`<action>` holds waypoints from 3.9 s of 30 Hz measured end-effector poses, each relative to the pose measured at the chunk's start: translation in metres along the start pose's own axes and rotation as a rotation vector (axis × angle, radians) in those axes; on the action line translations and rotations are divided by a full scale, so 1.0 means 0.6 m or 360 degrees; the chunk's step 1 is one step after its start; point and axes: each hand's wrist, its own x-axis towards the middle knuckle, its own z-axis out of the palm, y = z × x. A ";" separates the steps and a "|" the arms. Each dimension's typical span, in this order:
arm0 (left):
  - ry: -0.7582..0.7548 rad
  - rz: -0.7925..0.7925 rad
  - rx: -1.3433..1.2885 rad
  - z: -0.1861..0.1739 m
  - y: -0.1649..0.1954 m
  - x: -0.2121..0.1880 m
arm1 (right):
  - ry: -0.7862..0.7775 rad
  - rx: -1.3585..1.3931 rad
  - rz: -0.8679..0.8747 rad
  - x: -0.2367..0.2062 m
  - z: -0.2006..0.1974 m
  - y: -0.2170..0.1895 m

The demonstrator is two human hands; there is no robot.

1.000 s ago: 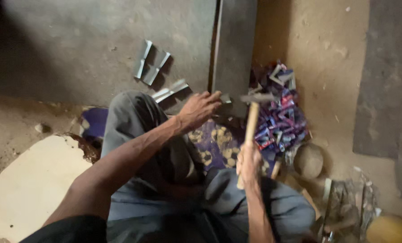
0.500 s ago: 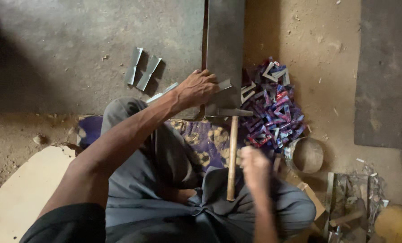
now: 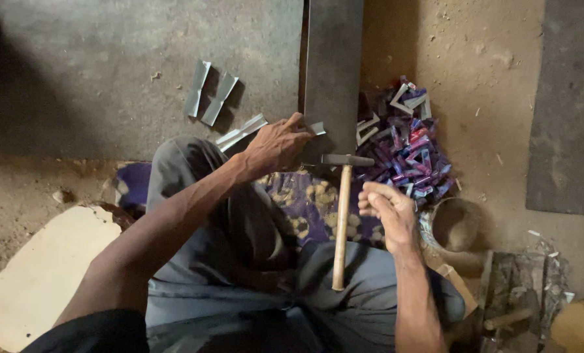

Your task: The person sits on the floor and hammers small flat metal strips on a steel anvil block, bending and shaping each piece, then sets the shaped strip aside with finished pieces. They pick new strips one at a time from a pile of raw and wrapped pieces beside them and repeat the hammering cycle.

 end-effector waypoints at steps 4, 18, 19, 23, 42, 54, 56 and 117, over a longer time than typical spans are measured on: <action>0.0224 0.0092 -0.0003 0.009 -0.003 -0.008 | 0.0087 0.0037 -0.0059 0.030 0.016 -0.011; 0.0065 -0.0038 0.0031 0.025 -0.015 -0.005 | 0.0005 0.0183 -0.0098 0.121 0.058 -0.025; 0.0046 -0.0052 0.0019 0.023 -0.014 -0.004 | 0.0015 0.0128 -0.0081 0.121 0.059 -0.027; 0.0042 -0.0059 0.0022 0.012 -0.007 -0.005 | -0.0002 0.0125 -0.0130 0.129 0.071 -0.031; 0.0212 -0.0829 -0.1985 0.054 -0.101 -0.038 | -0.0066 -0.0107 -0.0014 0.237 0.094 -0.050; 0.0370 -0.0744 -0.1811 0.061 -0.119 -0.036 | -0.0154 -0.0001 -0.0113 0.237 0.117 -0.068; 0.0419 -0.0728 -0.1854 0.060 -0.118 -0.036 | 0.0009 -0.0237 -0.0223 0.226 0.114 -0.074; 0.0220 0.0240 0.0181 0.062 -0.049 0.016 | 0.0296 -0.0558 -0.0135 -0.075 0.108 0.003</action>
